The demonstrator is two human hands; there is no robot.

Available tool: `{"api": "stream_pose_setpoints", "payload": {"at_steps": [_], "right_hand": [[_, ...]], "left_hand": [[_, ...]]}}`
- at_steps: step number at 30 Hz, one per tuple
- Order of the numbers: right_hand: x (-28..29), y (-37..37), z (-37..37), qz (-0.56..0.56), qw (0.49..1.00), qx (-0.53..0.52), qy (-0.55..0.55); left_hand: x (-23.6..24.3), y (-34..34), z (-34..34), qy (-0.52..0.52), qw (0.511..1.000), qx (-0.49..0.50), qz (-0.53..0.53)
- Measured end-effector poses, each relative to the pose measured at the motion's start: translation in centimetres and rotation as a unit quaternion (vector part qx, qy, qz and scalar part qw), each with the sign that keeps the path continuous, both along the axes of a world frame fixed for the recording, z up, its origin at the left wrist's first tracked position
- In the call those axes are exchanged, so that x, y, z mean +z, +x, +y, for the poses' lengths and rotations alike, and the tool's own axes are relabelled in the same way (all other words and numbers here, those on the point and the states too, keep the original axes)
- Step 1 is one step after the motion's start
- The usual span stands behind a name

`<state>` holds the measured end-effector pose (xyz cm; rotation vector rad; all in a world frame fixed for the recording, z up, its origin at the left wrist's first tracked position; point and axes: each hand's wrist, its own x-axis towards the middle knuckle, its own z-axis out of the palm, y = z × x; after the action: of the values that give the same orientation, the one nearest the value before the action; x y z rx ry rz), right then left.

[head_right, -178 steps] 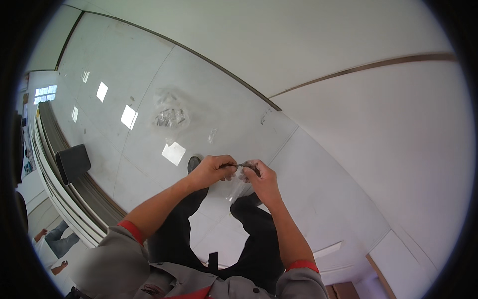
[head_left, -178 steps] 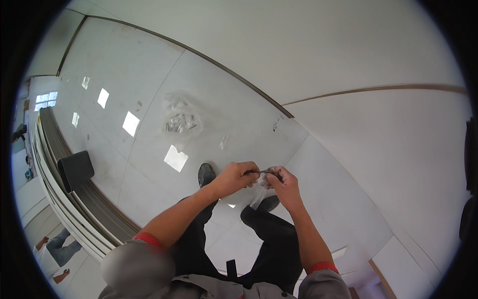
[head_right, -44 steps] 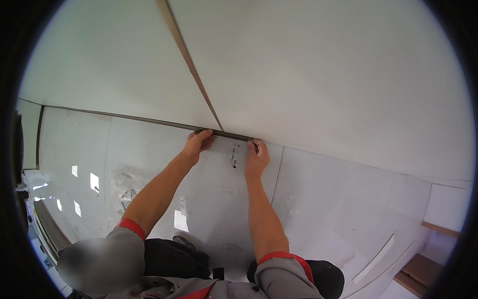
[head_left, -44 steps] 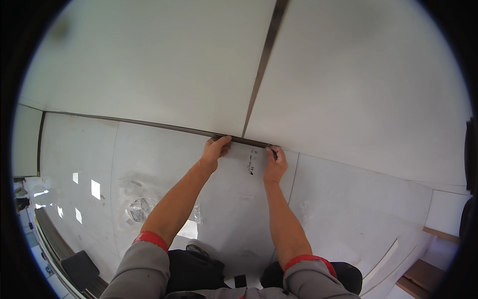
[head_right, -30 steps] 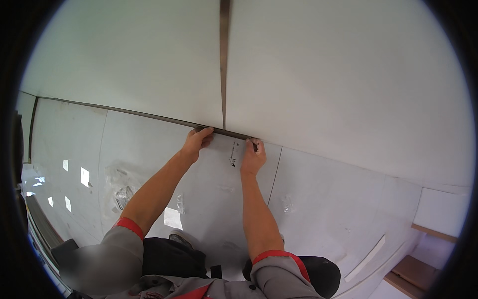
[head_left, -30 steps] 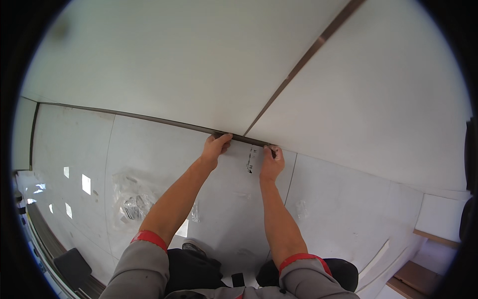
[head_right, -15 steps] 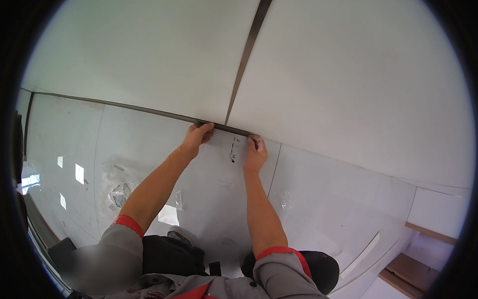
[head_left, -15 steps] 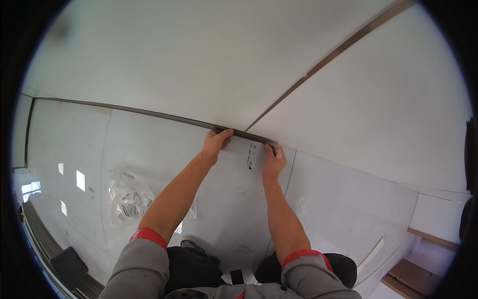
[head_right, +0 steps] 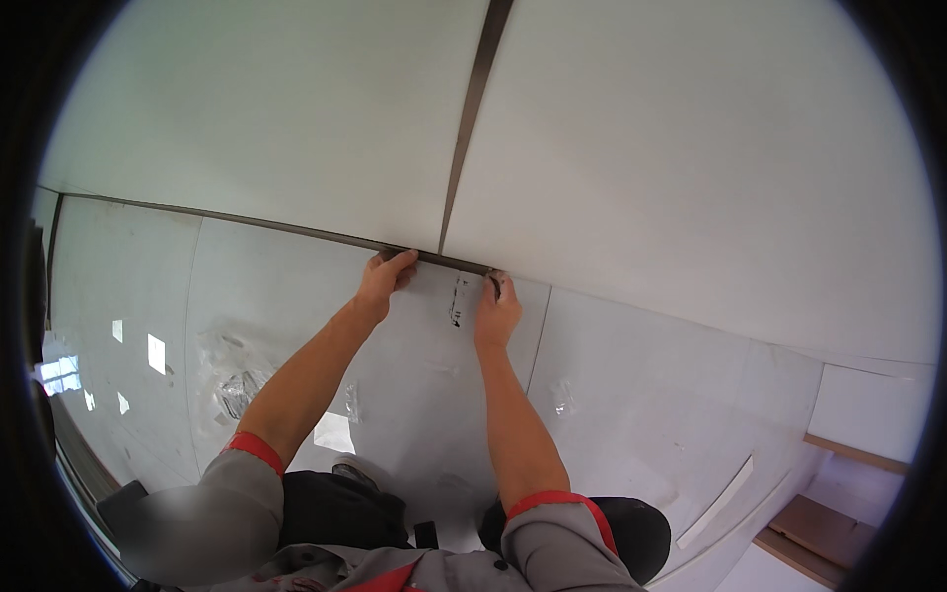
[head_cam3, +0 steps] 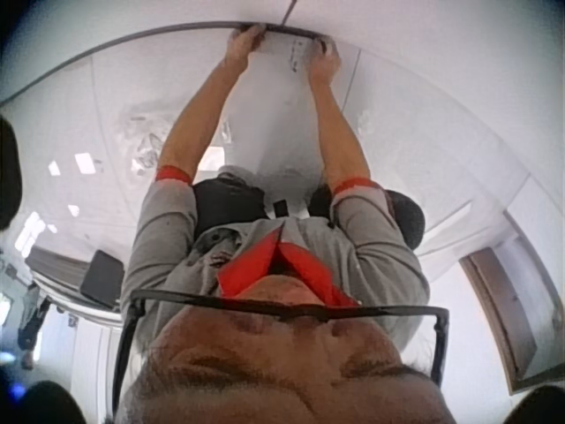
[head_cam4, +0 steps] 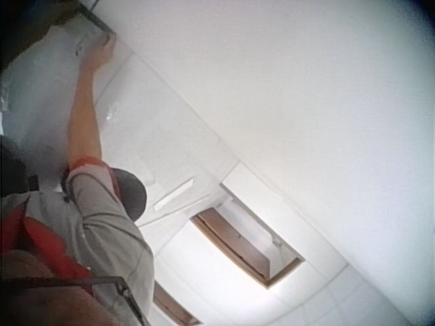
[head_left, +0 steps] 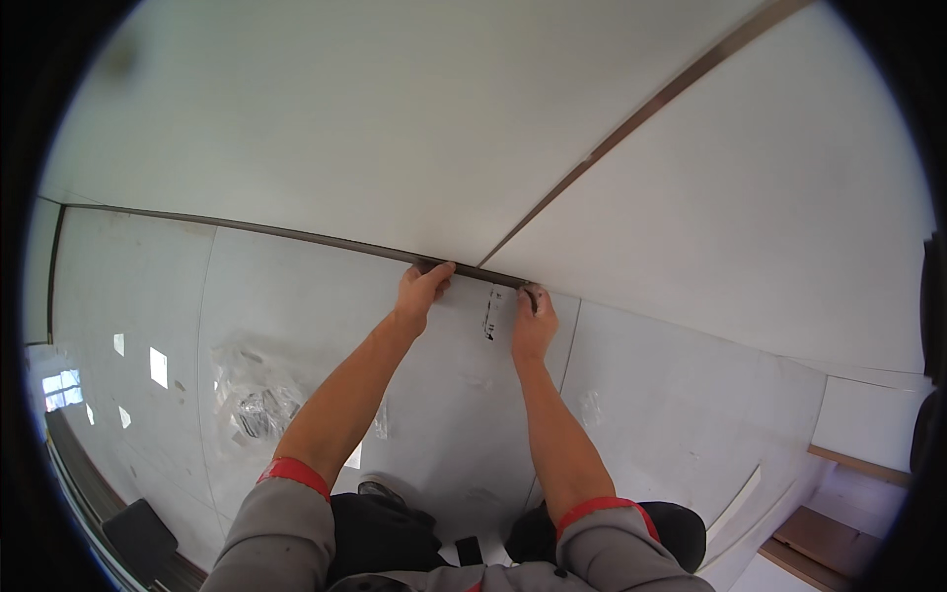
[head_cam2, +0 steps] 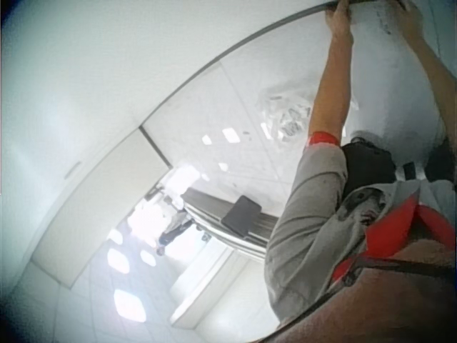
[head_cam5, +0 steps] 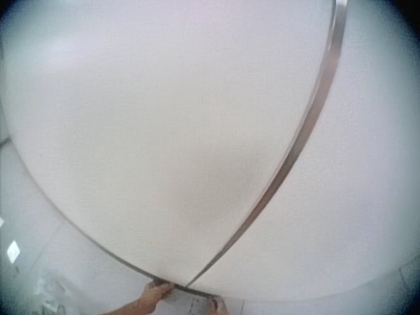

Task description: The person installs a dark trim strip along the base of a white wall, measures the wall and trim with a tape measure, marks the trim, and cuts it with an angle grinder. The person also handles small metal fasteners and plastic packaging.

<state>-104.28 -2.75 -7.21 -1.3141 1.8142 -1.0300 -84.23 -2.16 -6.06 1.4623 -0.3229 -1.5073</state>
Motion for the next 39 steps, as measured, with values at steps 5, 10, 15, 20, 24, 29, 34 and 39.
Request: {"api": "stream_pose_setpoints", "payload": {"at_steps": [5,10,15,20,24,29,34,39], "right_hand": [[-0.3,0.0,0.5,-0.023,0.999,0.007,-0.046],[-1.4,-0.4,1.1,0.016,0.998,0.041,-0.044],[-0.9,-0.6,1.3,0.021,0.997,0.066,-0.043],[-0.7,-1.1,1.5,0.005,0.996,0.086,-0.027],[-1.2,-1.6,1.4,-0.067,0.995,0.076,0.011],[-1.9,-2.5,0.7,-0.261,0.964,0.048,0.031],[-1.3,-2.4,0.4,-0.255,0.965,0.034,0.052],[-0.8,-2.4,0.1,-0.182,0.980,0.048,0.064]], "left_hand": [[0.0,-0.3,-0.2,-0.011,1.000,0.009,0.009],[-0.3,-0.4,-0.1,-0.021,1.000,-0.001,0.006],[-0.7,-1.0,-0.2,-0.026,0.999,-0.013,-0.019],[-0.8,-5.3,-1.2,-0.013,0.997,-0.074,0.018],[-1.1,-6.9,-2.0,-0.017,0.999,-0.029,0.012],[-0.8,-7.6,-1.8,-0.012,1.000,-0.018,0.013],[-0.7,-7.2,-1.8,-0.004,1.000,-0.028,0.015],[-0.7,-7.2,-1.9,-0.003,1.000,-0.027,0.016]]}}
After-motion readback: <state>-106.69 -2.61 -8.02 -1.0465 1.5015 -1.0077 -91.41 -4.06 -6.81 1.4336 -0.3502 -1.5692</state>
